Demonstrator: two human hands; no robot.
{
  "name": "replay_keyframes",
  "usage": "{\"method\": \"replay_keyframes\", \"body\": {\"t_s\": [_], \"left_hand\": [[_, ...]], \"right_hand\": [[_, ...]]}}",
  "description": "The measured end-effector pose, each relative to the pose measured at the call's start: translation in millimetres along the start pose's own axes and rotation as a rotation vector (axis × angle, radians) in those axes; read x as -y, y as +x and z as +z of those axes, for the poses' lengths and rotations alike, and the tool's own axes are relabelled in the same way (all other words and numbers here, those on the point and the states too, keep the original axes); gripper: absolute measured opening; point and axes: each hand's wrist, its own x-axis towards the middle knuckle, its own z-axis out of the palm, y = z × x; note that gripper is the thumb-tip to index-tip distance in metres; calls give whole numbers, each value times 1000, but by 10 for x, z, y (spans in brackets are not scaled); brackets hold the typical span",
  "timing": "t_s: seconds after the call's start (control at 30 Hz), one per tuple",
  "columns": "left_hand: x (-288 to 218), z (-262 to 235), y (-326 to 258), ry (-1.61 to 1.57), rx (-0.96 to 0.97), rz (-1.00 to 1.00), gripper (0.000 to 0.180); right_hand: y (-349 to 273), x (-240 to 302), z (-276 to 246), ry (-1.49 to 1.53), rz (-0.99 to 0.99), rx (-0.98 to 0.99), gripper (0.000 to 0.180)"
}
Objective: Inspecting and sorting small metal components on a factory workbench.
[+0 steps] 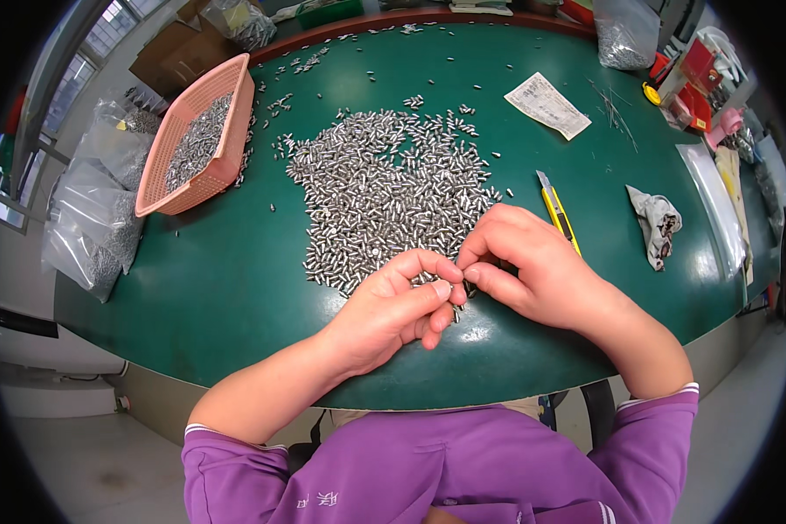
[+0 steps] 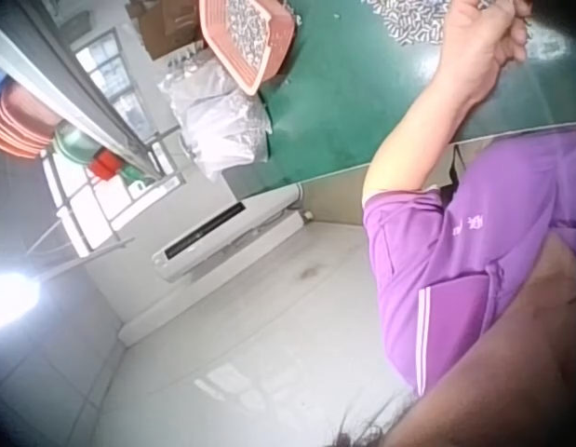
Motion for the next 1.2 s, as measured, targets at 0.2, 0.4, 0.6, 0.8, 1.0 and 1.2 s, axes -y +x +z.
{"method": "replay_keyframes", "body": {"t_s": [0.2, 0.4, 0.6, 0.8, 1.0, 1.2], "left_hand": [[-1, 41, -6, 33, -29, -13, 18], [11, 31, -11, 57, -61, 27, 15], [3, 41, -9, 61, -30, 19, 12], [12, 3, 2, 3, 10, 34, 15], [-14, 6, 3, -48, -6, 37, 21], [-6, 2, -4, -17, -25, 45, 19]], "right_hand": [[-4, 80, 27, 548, 160, 53, 8], [20, 69, 31, 569, 237, -2, 10], [-53, -97, 37, -77, -37, 15, 15], [-38, -112, 69, -181, -84, 22, 11], [-13, -87, 124, -312, -88, 37, 16], [-16, -123, 80, -211, -132, -11, 12]]}}
